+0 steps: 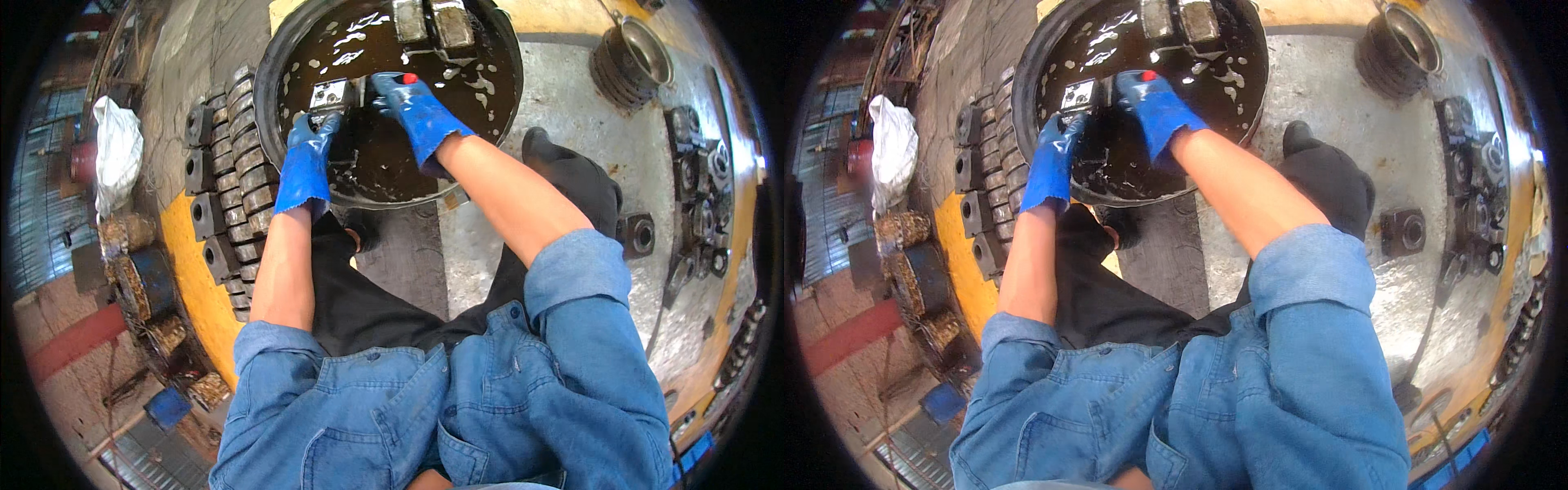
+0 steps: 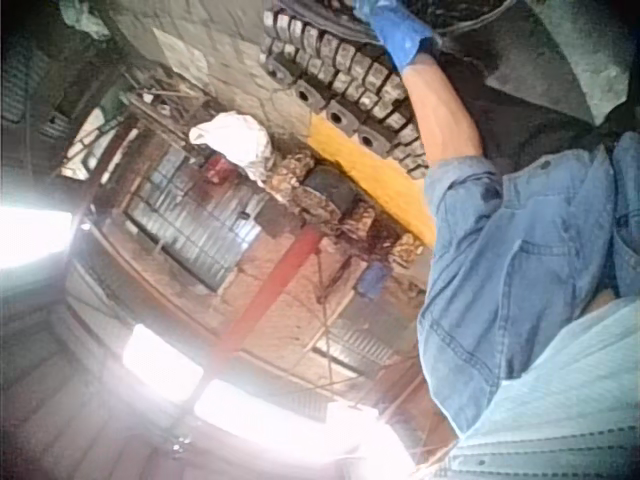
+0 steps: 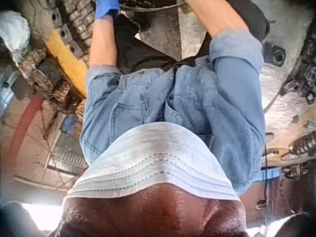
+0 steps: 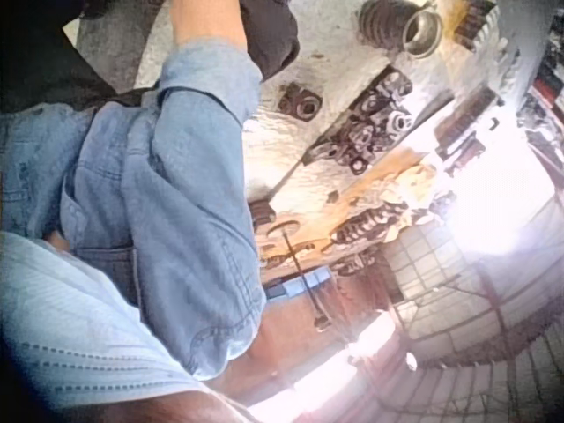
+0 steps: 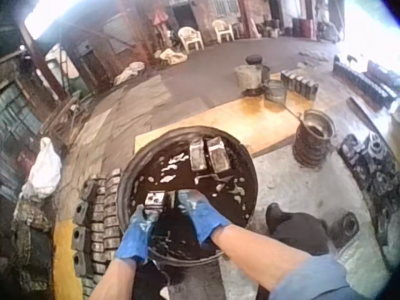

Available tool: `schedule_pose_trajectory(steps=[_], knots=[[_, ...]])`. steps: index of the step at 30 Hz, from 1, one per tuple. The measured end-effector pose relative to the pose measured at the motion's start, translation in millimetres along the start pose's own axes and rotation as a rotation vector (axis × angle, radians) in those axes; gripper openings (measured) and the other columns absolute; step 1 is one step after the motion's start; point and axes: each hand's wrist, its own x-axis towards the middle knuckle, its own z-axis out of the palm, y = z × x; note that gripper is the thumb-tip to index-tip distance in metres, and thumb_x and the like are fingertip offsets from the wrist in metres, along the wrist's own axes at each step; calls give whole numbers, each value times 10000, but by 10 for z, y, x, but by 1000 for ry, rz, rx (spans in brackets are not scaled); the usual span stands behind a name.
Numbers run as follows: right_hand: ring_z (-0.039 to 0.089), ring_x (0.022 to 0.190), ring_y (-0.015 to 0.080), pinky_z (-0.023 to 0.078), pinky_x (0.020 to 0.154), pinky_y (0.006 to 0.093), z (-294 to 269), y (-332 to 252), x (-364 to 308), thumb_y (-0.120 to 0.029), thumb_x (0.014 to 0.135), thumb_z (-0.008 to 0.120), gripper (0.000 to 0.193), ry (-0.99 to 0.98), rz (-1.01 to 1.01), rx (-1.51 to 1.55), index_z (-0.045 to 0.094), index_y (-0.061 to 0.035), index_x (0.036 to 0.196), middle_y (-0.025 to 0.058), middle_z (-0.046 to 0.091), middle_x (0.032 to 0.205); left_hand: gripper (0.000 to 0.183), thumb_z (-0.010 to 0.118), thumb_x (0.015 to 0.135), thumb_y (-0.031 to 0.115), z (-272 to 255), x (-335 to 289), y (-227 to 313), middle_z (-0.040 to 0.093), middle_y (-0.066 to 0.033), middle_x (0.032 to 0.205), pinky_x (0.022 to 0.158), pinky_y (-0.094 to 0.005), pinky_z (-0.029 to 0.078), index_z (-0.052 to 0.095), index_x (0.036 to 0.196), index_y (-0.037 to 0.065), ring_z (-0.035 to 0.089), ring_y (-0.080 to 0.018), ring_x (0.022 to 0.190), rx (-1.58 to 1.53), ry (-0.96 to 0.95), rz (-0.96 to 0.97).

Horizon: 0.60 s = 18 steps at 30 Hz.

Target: The person cleans various metal components by dipping them into a bucket of dark liquid and scrubbing them with a brush. They handle several different parts, rotating and brushing them before placing them back into the liquid.

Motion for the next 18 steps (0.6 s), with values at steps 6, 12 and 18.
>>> schedule_pose_trajectory(steps=[6,12,18], knots=[[707,915,144,576,877,336,54,172,52,-282,971,761,269,110,-3,-151,791,-57,1115,73,792,977,760,701,1016,522,-199,-466,584,647,-251,1447,1146,-448,469,541,1527,-18,622,-370,1352,-221,-23,2],[712,916,144,579,890,316,182,161,-567,-192,966,768,221,13,-169,-235,781,-66,1147,70,791,995,552,687,1046,425,-263,-537,775,730,-156,1254,956,-396,538,645,1392,-4,673,-222,1028,-464,-109,-82],[689,883,123,578,828,300,109,76,-956,-225,988,735,261,-182,-49,-488,783,-95,1209,61,780,1000,615,779,976,384,-159,-252,379,721,-166,1291,965,-417,558,623,1421,-11,693,-271,1070,-128,105,13]])
